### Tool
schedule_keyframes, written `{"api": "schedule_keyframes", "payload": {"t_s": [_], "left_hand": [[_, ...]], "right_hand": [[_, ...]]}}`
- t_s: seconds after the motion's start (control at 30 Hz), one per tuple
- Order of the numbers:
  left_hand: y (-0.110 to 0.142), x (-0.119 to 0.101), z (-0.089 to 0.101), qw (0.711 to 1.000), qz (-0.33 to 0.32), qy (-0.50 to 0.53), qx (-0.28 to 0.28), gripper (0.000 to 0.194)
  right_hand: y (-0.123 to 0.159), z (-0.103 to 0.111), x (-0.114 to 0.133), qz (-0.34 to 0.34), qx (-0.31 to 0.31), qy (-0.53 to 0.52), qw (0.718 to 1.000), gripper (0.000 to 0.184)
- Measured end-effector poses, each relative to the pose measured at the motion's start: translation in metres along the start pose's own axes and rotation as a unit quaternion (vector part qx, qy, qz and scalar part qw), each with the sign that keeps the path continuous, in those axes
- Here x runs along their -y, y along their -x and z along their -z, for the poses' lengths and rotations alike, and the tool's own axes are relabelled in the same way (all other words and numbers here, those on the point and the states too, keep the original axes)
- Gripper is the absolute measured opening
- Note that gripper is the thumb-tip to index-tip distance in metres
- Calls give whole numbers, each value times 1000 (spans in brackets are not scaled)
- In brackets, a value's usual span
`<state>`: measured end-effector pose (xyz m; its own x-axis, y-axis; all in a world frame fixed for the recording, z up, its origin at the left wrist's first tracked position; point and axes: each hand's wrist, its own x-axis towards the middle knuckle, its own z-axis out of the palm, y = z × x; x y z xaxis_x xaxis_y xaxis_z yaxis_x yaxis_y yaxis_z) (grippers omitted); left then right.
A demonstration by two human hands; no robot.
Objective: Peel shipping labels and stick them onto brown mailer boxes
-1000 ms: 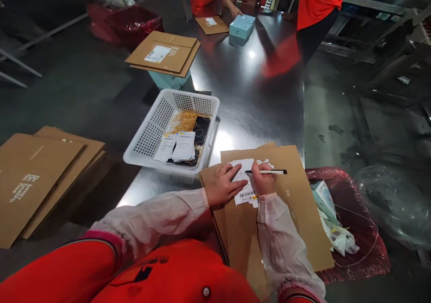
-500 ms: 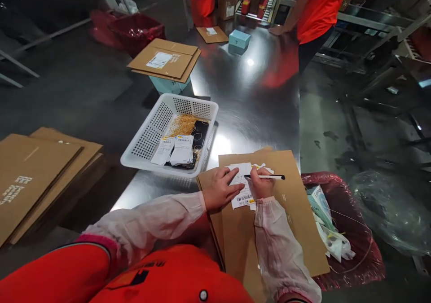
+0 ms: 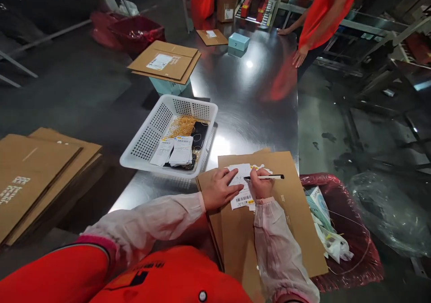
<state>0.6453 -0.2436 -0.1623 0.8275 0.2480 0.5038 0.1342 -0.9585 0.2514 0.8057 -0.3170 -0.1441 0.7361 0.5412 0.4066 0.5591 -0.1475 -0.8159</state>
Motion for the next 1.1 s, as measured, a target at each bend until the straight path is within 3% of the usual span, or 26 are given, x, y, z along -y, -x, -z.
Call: {"api": "schedule_keyframes", "payload": {"t_s": [0.33, 0.57, 0.63, 0.77, 0.83, 0.97, 1.03, 1.1], "left_hand": [[0, 0, 0, 1000, 2, 0, 0, 24], [-2, 0, 0, 1000, -2, 8, -4, 23], [-2, -1, 5, 1000, -6, 8, 13, 22], [2, -6, 22, 998, 6, 34, 48, 17], [3, -7, 28, 996, 10, 65, 62, 13], [0, -8, 23, 992, -1, 91, 84, 37], [-4, -6, 16, 993, -17, 80, 80, 44], [-6, -3, 11, 995, -32, 64, 73, 41]], "right_hand": [[-3, 1, 2, 13, -16, 11, 1000, 45], [-2, 3, 0, 15, 10, -6, 1000, 44], [-3, 5, -2, -3, 15, -22, 1000, 46], [-3, 6, -3, -109, -43, -117, 986, 49], [-1, 7, -2, -123, -59, -133, 982, 49], [6, 15, 5, -8, -25, -56, 998, 46], [10, 21, 7, 76, 43, -10, 996, 35], [12, 25, 6, 156, 123, 46, 979, 43]]}}
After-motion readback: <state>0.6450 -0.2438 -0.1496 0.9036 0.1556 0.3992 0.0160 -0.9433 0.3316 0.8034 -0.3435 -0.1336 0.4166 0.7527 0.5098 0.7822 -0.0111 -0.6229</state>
